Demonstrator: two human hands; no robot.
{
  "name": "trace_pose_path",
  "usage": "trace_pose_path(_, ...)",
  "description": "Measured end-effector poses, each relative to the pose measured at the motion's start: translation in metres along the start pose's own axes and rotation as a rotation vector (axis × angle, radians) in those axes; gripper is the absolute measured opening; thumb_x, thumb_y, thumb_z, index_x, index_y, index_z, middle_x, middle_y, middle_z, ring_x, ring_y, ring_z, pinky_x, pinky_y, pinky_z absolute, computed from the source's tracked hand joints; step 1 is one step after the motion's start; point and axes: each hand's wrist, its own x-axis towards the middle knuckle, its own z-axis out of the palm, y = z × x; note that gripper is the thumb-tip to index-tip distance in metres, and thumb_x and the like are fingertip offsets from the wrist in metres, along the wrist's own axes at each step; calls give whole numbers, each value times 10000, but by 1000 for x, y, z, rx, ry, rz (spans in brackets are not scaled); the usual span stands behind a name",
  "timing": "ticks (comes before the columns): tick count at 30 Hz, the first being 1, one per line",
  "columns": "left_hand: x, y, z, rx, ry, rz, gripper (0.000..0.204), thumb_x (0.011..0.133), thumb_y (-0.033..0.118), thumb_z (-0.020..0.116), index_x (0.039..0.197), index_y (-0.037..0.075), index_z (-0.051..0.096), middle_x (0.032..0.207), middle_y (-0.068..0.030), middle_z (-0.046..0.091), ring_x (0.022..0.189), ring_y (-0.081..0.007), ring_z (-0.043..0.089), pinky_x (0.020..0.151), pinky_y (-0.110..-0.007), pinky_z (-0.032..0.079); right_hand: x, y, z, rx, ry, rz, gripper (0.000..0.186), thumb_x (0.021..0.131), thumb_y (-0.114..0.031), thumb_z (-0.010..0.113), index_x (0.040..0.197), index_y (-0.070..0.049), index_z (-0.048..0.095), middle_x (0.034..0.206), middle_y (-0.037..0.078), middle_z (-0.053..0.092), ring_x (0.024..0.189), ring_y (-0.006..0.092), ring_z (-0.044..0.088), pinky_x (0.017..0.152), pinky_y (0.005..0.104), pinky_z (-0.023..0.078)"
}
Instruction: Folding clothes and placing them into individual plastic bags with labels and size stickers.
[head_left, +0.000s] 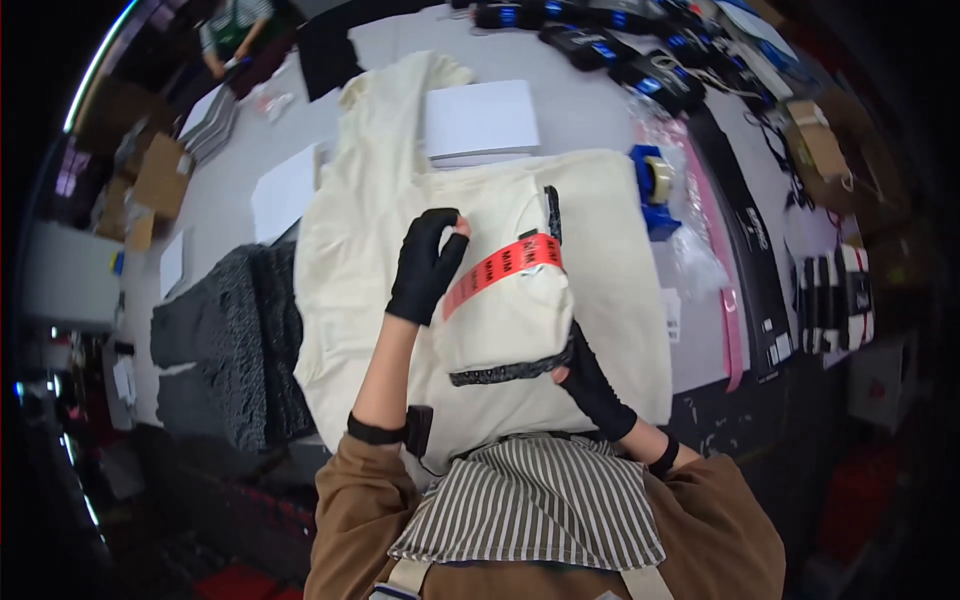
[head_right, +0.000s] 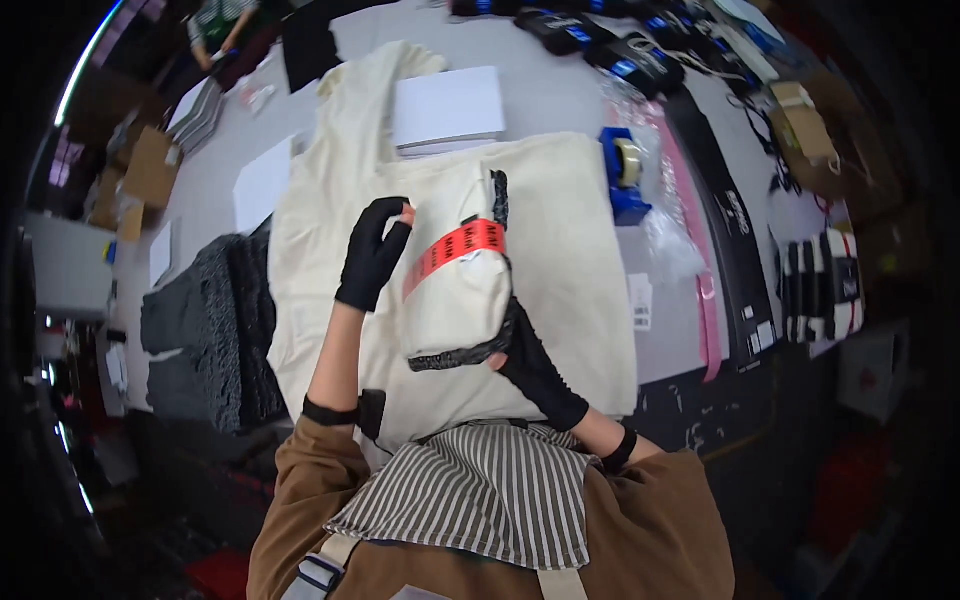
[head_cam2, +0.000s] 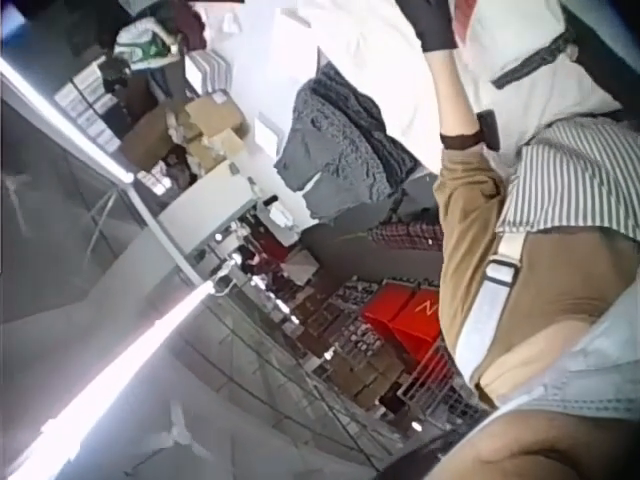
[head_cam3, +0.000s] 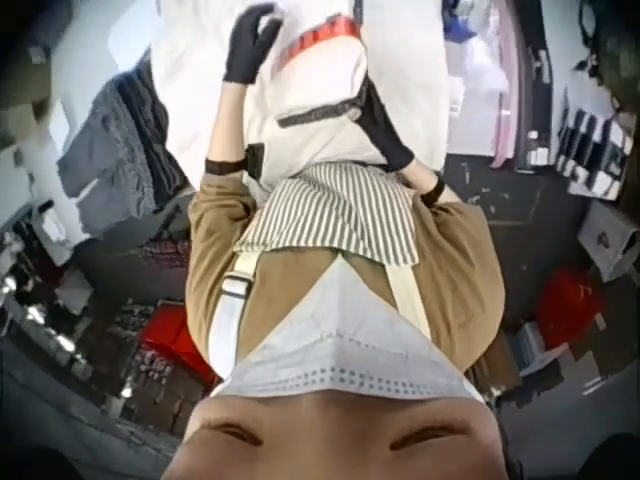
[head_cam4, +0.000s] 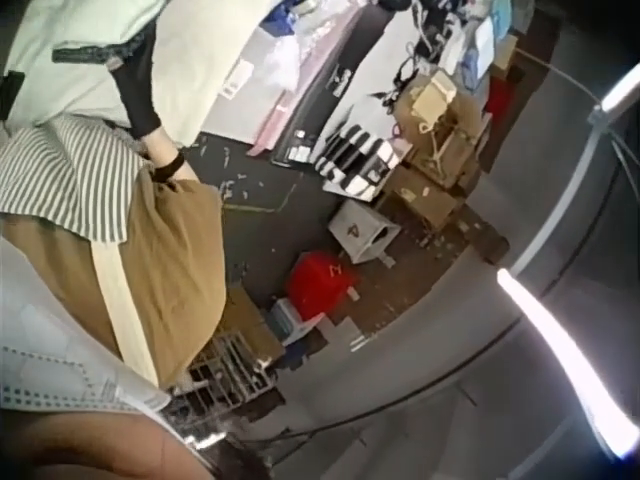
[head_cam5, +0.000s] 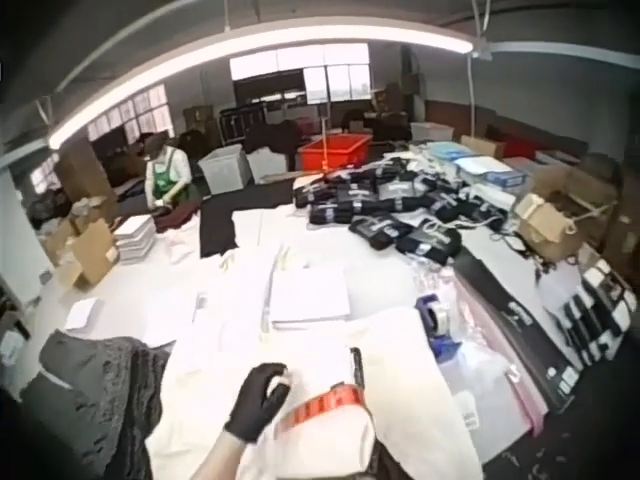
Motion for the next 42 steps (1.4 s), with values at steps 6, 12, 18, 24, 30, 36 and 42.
trace_pose_path(6,33,-64,98,331,-484,-386,534,840,520,519,1052,40,616,891,-144,646,796,-278,613,761,-360,466,-19,51,-96,464,244,535,576,866,-328,609,1312,-46,376,1131,38,530,1010,142,538,881,310,451)
trace_pose_path(12,3,-28,35,-3,-601,-755,625,818,575,531,1060,6,620,867,-94,658,777,-156,605,725,-296,465,42,19,-139,268,136,421,392,879,-297,583,1200,-88,496,982,-13,573,904,89,549,751,278,468)
trace_pose_path(18,-100,3,4,180,-550,-1033,436,822,431,620,867,-2,587,691,-22,570,575,-133,529,578,-324,456,107,20,-129,95,-164,615,259,875,-231,556,1088,-86,576,861,19,608,831,93,569,695,267,468)
trace_pose_path(24,-134,12,39,405,120,-292,288,838,235,619,965,-16,560,747,-71,600,589,-174,575,568,-316,473,144,1,-80,-665,-13,26,237,847,-223,551,979,-34,604,769,60,619,706,102,589,610,244,463)
trace_pose_path(30,-113,24,60,-747,-195,-1091,279,873,177,539,1074,-18,542,926,-166,649,712,-217,639,642,-331,522,168,2,-25,-560,-59,457,180,781,-188,545,824,-27,613,664,93,616,511,170,580,526,316,469)
trace_pose_path(36,-99,-25,54,-1113,-365,-1106,398,887,198,534,1226,-3,481,1043,-203,629,772,-239,657,699,-335,549,177,29,-19,-809,-79,371,202,729,-218,568,795,-45,647,648,115,622,501,192,590,527,334,464)
trace_pose_path(42,-105,12,50,-1251,-178,-1167,387,907,219,498,1229,4,477,1062,-195,622,770,-241,652,704,-333,543,174,49,-32,-940,-24,144,190,764,-216,564,793,-40,629,575,24,569,536,113,577,477,252,434)
